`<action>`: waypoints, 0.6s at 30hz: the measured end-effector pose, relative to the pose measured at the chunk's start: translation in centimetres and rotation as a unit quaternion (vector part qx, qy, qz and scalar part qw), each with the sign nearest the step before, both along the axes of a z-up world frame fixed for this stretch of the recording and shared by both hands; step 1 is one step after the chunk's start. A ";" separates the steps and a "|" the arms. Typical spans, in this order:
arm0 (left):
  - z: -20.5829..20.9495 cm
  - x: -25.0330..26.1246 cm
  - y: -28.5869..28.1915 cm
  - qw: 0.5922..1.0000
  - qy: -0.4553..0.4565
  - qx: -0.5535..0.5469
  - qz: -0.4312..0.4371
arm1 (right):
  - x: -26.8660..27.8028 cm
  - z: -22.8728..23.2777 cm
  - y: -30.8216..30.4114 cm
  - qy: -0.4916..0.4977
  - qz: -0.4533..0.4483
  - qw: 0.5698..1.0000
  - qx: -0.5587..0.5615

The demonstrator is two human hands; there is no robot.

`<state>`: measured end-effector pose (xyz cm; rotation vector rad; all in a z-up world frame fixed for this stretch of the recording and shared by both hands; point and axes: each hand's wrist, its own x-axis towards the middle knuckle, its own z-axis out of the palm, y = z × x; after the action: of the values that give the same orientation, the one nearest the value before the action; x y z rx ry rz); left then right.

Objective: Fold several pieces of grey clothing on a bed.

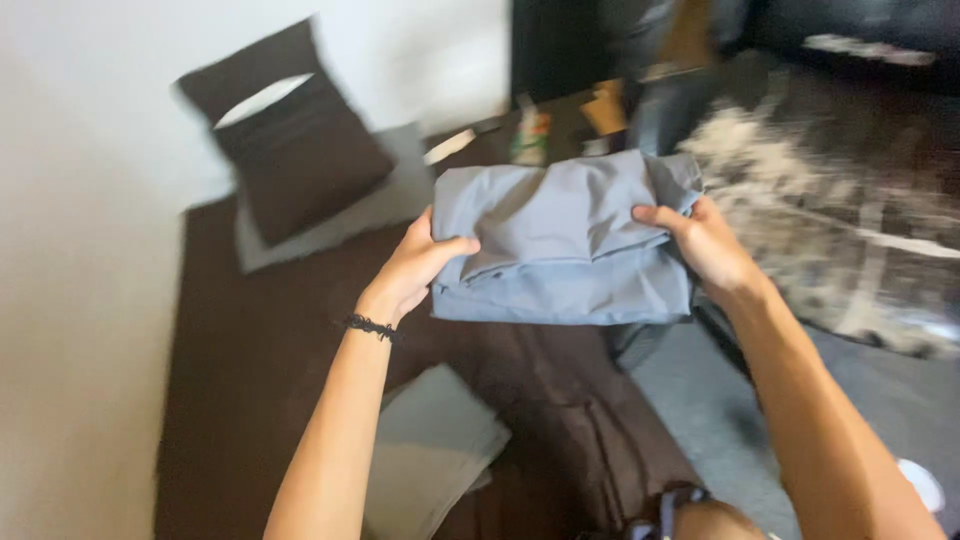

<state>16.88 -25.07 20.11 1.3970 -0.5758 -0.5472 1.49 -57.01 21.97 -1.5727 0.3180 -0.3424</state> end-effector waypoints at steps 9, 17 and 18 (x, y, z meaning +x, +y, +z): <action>6.5 -0.3 -24.7 0.994 -0.048 -0.059 -0.076 | -10.3 10.4 -14.6 0.028 -0.245 0.969 -0.023; 4.8 -1.2 -37.1 0.992 -0.093 -0.081 -0.007 | -13.1 8.1 -22.8 0.026 -0.348 0.916 -0.199; 4.2 -1.5 -37.4 0.993 -0.088 -0.077 -0.011 | -13.1 6.8 -23.6 0.033 -0.351 0.915 -0.196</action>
<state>15.42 -62.50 24.28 1.3009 -0.7612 -0.3910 -11.61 -80.62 28.77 -1.8243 0.9202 -0.9591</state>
